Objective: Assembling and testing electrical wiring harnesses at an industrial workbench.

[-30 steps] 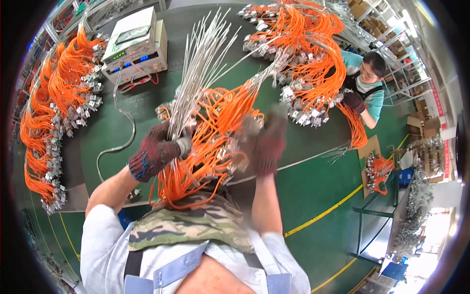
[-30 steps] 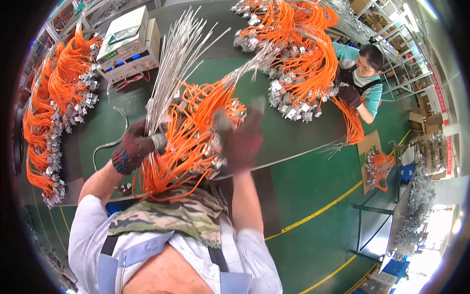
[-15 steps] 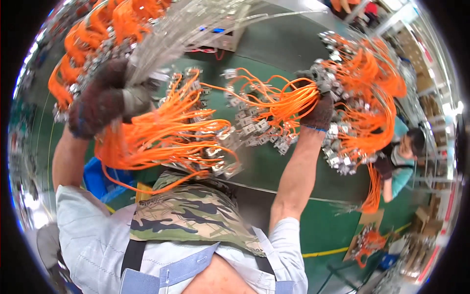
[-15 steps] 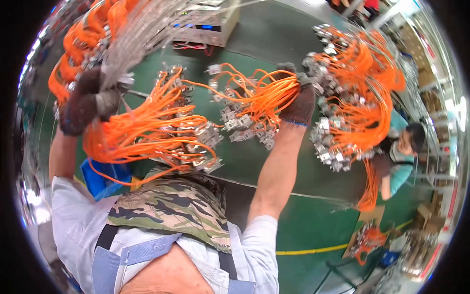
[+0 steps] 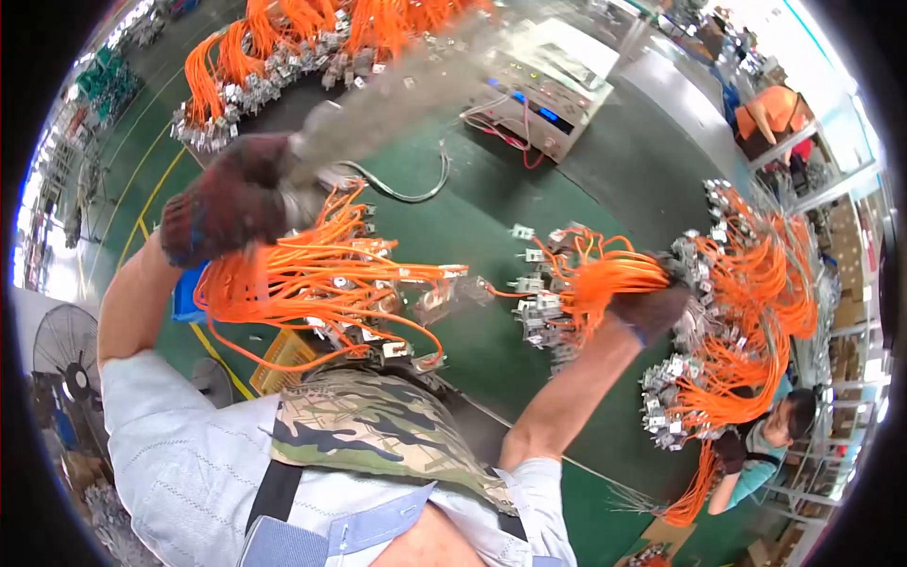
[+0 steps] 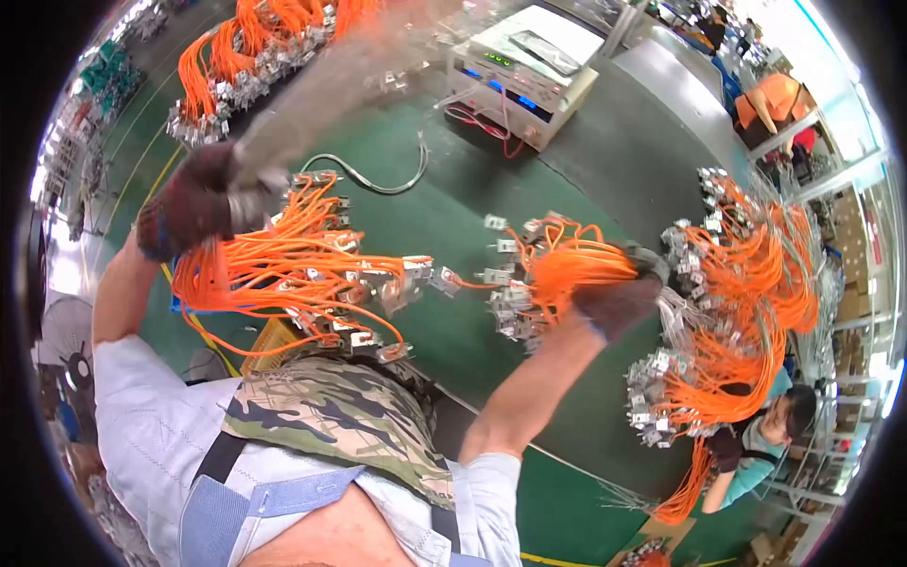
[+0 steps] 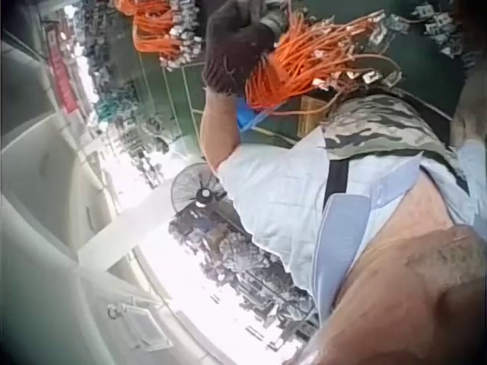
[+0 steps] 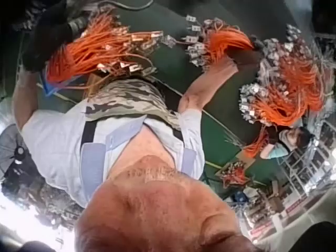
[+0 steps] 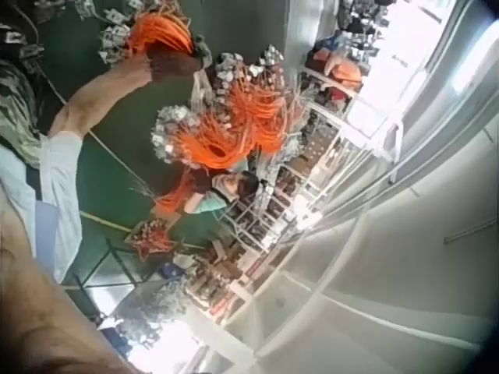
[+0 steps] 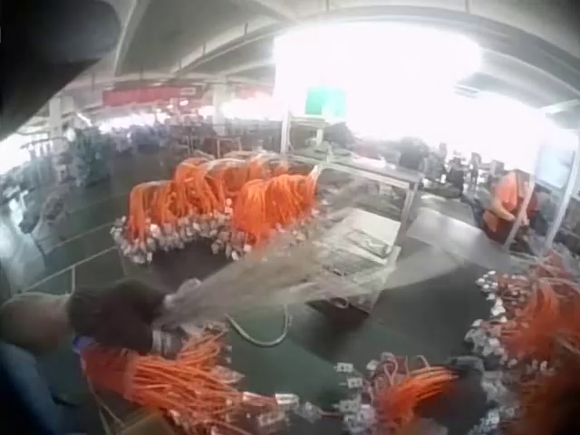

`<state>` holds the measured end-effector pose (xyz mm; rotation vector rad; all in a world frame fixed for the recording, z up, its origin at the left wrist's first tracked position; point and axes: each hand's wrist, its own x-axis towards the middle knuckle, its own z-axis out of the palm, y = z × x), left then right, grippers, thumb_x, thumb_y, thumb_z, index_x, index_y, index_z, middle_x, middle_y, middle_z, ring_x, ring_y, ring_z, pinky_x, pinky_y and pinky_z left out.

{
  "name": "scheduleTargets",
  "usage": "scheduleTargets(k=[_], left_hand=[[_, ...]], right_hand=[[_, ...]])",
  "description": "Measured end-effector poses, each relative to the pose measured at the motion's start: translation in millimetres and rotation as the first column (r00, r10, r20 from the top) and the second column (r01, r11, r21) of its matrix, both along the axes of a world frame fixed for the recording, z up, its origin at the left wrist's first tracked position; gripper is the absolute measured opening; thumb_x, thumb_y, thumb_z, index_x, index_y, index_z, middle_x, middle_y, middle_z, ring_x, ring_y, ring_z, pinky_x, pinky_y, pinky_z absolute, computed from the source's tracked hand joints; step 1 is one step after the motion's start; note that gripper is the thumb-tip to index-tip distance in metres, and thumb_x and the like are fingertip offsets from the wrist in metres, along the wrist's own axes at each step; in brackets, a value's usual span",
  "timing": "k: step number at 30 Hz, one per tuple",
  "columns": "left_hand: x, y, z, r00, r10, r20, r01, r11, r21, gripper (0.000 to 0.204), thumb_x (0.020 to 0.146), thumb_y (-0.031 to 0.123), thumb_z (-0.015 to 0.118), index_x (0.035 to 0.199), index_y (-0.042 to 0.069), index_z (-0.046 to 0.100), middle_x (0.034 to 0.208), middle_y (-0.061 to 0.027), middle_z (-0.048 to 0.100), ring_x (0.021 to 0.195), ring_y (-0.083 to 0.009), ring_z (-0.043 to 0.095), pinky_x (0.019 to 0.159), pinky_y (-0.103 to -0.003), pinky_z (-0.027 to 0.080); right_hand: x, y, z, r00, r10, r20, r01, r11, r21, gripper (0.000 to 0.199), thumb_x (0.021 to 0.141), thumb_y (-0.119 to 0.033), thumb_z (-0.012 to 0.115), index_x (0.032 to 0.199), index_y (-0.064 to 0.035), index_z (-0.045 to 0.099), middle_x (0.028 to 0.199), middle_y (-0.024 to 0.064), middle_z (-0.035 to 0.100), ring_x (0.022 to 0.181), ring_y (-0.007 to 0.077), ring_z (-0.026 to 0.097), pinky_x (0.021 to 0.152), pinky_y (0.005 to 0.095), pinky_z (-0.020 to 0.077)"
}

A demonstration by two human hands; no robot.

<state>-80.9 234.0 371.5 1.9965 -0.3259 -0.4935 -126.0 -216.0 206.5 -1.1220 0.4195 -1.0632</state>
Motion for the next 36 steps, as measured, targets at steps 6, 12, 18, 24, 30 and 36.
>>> scheduleTargets(k=[6,12,18,24,30,36], left_hand=[[59,106,-1,0.968,0.226,0.111,-0.230,0.973,0.023,0.035,0.089,0.023,0.075,0.118,0.005,0.072,0.082,0.0045,0.066,0.066,-0.0049,0.057,0.056,-0.023,0.045],[60,132,-1,0.949,0.306,0.080,-0.310,0.950,0.044,0.035,0.092,0.014,0.077,0.125,0.006,0.072,0.091,0.0044,0.067,0.069,-0.0040,0.054,0.059,-0.023,0.045],[85,233,6,0.854,0.443,0.272,-0.491,0.859,0.145,0.033,0.095,0.017,0.073,0.125,0.005,0.070,0.086,0.0059,0.064,0.068,-0.0038,0.053,0.055,-0.023,0.040],[76,253,13,0.807,0.551,0.211,-0.584,0.798,0.148,0.033,0.095,0.015,0.073,0.126,0.004,0.071,0.093,0.0057,0.067,0.072,-0.0029,0.051,0.061,-0.022,0.042],[86,274,11,0.770,0.612,0.179,-0.638,0.746,0.191,0.052,0.088,0.038,0.079,0.125,0.003,0.068,0.084,0.0029,0.061,0.069,-0.0057,0.055,0.056,-0.025,0.044],[55,310,-28,0.731,0.538,0.418,-0.592,0.806,-0.001,0.069,0.097,0.050,0.073,0.144,0.001,0.059,0.111,-0.0057,0.070,0.091,-0.0100,0.067,0.073,-0.027,0.056]], right_hand=[[4,-8,31,0.961,0.241,0.136,-0.245,0.970,0.012,0.035,0.104,-0.035,0.054,0.088,-0.0069,0.066,0.075,0.0054,0.065,0.071,0.0202,0.067,0.070,0.0371,0.0603],[73,85,63,0.815,0.434,0.385,-0.544,0.801,0.248,0.023,0.097,-0.027,0.065,0.093,-0.0065,0.073,0.083,0.0044,0.074,0.080,0.0225,0.068,0.082,0.0365,0.0543],[153,192,146,0.399,0.821,0.407,-0.898,0.439,-0.005,0.019,0.101,-0.011,0.061,0.116,-0.0027,0.056,0.078,-0.0037,0.053,0.068,0.0103,0.052,0.073,0.0332,0.0420],[303,277,144,0.317,0.892,0.323,-0.944,0.330,0.015,0.014,0.098,-0.012,0.058,0.084,-0.0079,0.059,0.076,0.0035,0.059,0.072,0.0204,0.060,0.074,0.0420,0.0529],[485,377,65,0.084,0.973,0.215,-0.988,0.053,0.146,0.010,0.092,-0.012,0.061,0.095,-0.0032,0.066,0.092,0.0131,0.072,0.086,0.0304,0.070,0.085,0.0452,0.0593],[499,447,-21,0.142,0.961,-0.239,-0.912,0.220,0.345,0.040,0.100,-0.045,0.070,0.108,-0.0057,0.066,0.093,0.0110,0.073,0.082,0.0299,0.073,0.071,0.0455,0.0621]])
